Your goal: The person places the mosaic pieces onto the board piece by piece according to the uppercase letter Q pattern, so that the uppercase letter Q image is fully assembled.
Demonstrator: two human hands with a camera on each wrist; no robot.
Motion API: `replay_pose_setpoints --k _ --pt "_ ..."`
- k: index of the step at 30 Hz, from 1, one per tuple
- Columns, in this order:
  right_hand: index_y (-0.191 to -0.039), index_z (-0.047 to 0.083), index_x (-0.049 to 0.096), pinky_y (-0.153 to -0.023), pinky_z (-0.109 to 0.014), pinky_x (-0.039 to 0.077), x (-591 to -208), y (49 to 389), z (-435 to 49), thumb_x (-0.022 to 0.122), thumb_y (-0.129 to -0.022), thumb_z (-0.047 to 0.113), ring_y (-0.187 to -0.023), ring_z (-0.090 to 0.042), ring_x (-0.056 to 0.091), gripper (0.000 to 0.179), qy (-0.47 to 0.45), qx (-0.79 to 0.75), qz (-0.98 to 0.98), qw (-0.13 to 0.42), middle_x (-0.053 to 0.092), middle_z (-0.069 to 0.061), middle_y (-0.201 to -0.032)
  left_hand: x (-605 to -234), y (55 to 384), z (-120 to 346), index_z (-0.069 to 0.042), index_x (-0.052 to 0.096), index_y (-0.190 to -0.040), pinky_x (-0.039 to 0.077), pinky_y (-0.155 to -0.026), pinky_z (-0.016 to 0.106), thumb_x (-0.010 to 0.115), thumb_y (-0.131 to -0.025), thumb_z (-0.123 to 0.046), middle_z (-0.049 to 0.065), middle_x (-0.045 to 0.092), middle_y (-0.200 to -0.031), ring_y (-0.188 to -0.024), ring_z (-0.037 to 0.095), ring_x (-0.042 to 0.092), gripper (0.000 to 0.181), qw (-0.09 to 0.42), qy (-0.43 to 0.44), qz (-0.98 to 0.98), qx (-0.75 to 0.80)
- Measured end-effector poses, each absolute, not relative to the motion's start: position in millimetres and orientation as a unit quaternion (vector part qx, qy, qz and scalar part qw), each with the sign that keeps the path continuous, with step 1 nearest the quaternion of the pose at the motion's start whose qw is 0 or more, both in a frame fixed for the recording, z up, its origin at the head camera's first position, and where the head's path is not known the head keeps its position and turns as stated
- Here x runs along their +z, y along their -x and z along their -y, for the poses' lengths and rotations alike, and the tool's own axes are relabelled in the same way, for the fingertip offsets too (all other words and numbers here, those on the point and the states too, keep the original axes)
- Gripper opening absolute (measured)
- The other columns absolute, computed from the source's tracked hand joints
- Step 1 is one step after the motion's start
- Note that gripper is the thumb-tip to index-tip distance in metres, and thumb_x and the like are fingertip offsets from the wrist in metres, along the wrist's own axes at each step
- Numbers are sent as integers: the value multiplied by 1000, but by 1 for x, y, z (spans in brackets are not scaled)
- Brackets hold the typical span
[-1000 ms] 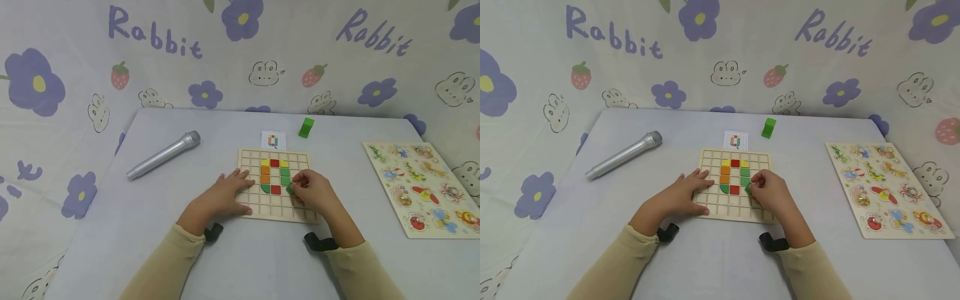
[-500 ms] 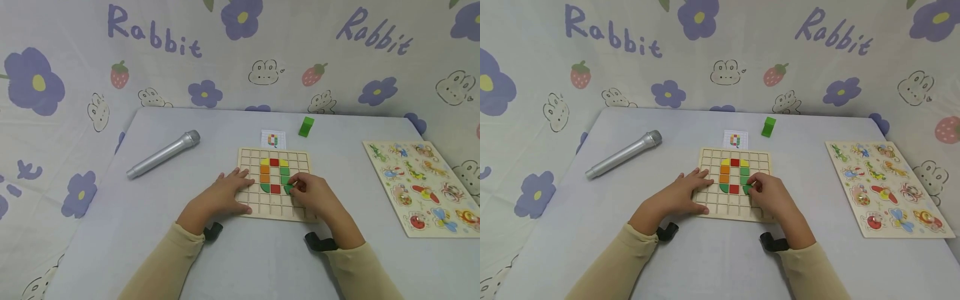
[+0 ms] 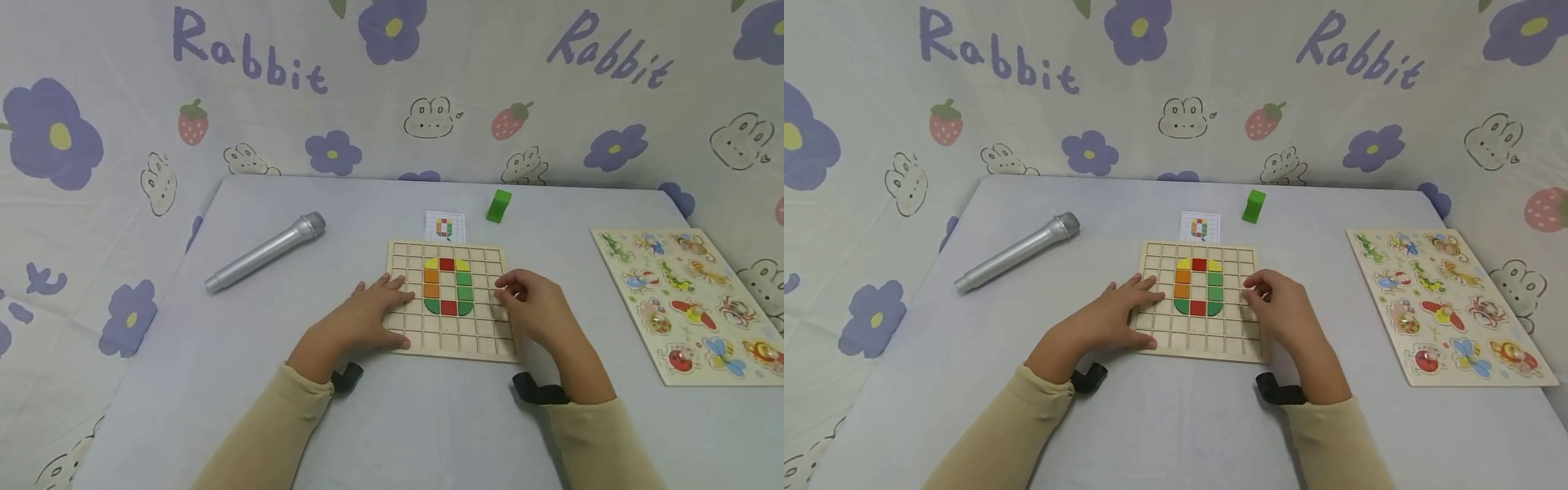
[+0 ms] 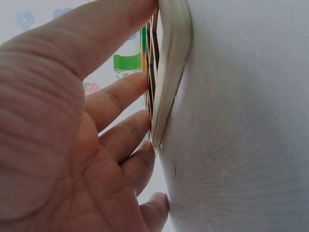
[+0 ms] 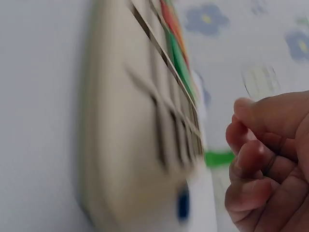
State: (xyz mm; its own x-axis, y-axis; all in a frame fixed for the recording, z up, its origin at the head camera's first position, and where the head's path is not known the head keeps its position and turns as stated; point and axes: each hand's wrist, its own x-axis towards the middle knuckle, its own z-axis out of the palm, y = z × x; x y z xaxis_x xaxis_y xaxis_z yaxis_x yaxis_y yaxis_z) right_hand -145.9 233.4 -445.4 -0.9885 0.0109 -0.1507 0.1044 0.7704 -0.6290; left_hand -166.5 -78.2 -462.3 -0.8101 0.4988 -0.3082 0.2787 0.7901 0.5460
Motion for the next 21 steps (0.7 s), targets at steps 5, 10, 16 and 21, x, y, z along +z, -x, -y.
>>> replay_pose_setpoints --k 5,10,16,21 --pt "-133 3 70 -68 -31 52 -450 143 -277 66 -107 20 -96 -28 64 31 -33 -300 -949 92 68 -17 -115 -460 165 77 -31 48 -166 2 -140 50 92 -89 -40 -9 22 -183 -172 17 6 89 226 -213 -917 248" --pt "-125 3 74 -72 -32 52 -456 138 -283 76 -101 19 -93 -26 64 29 -16 -296 -948 117 70 -13 -107 -457 165 78 -30 48 -167 2 -140 51 91 -89 -40 -7 23 -183 -172 18 6 90 227 -215 -917 247" --pt "-113 3 74 -75 -35 52 -456 137 -277 75 -101 16 -95 -29 63 18 -24 -285 -952 109 71 -15 -107 -458 165 79 -30 48 -167 1 -140 51 91 -89 -40 -7 23 -183 -173 18 6 90 225 -220 -917 245" --pt "-112 2 68 -73 -34 52 -456 135 -273 74 -102 16 -95 -29 61 18 -42 -285 -952 101 69 -15 -103 -459 165 78 -30 48 -166 1 -140 51 92 -89 -41 -7 23 -183 -172 18 6 90 225 -219 -917 245"
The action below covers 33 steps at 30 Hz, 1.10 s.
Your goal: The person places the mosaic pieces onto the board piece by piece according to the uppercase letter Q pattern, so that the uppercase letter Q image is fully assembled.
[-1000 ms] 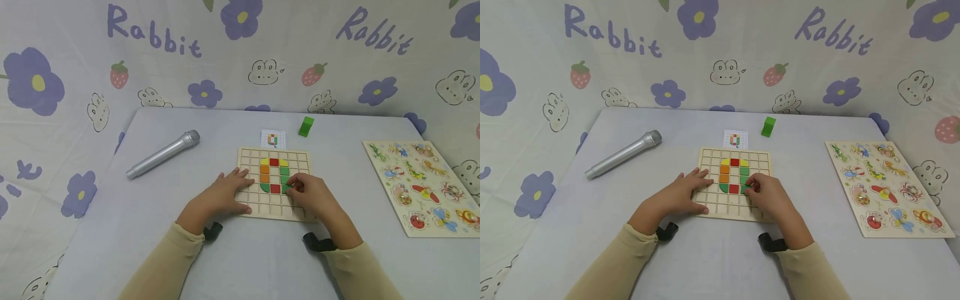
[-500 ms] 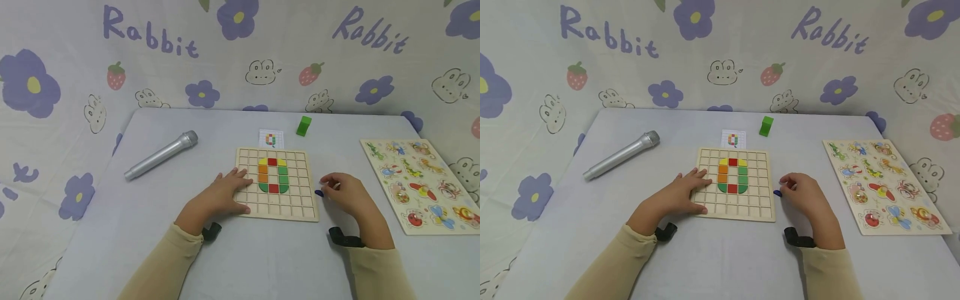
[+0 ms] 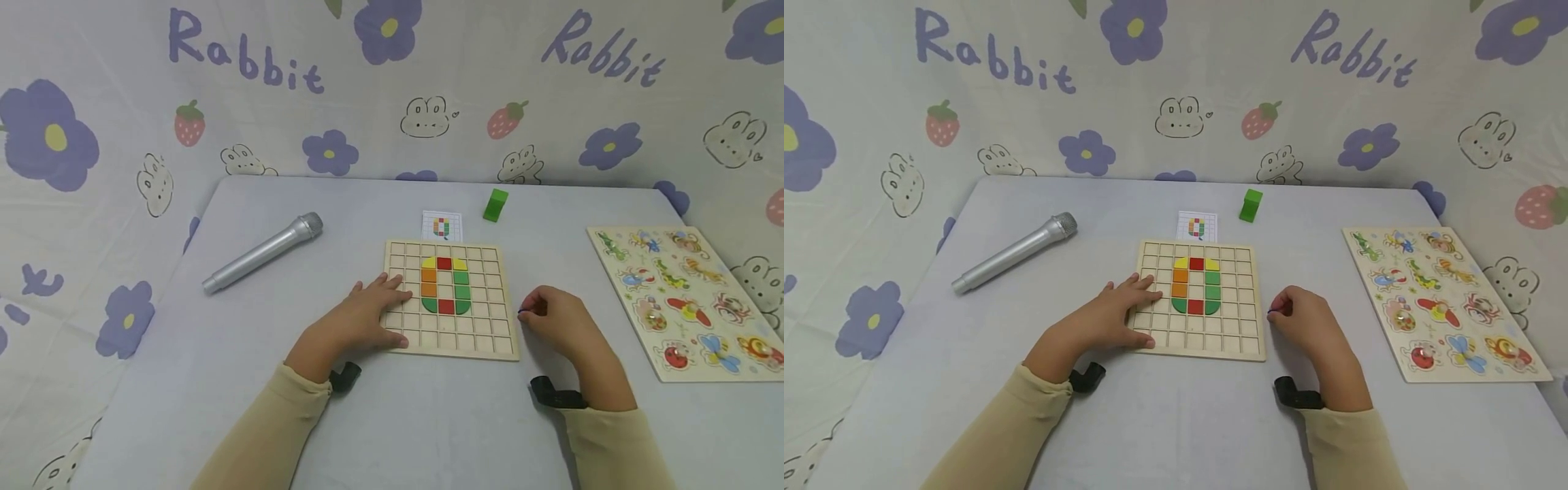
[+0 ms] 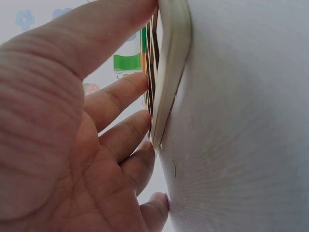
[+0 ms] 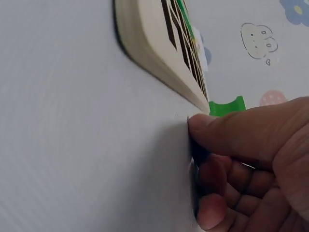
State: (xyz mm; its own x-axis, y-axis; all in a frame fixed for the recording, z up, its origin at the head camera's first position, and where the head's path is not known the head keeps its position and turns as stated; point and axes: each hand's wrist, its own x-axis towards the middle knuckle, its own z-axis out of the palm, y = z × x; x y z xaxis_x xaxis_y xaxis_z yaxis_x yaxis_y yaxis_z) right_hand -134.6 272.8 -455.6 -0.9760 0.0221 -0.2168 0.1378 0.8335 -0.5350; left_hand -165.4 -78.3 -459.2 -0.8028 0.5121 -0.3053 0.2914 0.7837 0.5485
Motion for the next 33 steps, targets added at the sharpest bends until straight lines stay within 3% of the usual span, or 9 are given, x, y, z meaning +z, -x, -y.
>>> replay_pose_setpoints --k 5,12,18,33 --pt "-115 5 69 -77 -34 55 -448 130 -241 74 -103 14 -97 -27 63 15 -25 -315 -947 63 69 -12 -104 -460 166 78 -30 49 -166 1 -140 51 92 -89 -40 -7 23 -183 -172 18 6 89 225 -216 -918 245" --pt "-99 8 74 -79 -35 55 -447 128 -192 79 -97 4 -90 -23 61 7 72 -284 -954 67 69 -6 -96 -459 167 76 -31 48 -166 0 -140 49 92 -89 -40 -8 23 -183 -172 17 5 89 227 -209 -919 246" --pt "-95 11 75 -79 -34 55 -448 125 -193 81 -95 3 -90 -21 61 10 100 -278 -952 79 68 -4 -95 -459 167 74 -32 48 -167 0 -140 48 92 -89 -41 -9 22 -183 -172 16 5 90 228 -210 -920 242" --pt "-102 10 77 -75 -32 51 -453 125 -202 80 -99 13 -88 -21 59 5 63 -308 -942 115 69 -4 -95 -456 165 75 -28 49 -166 2 -140 52 92 -89 -39 -6 22 -183 -173 19 6 89 223 -219 -918 244"
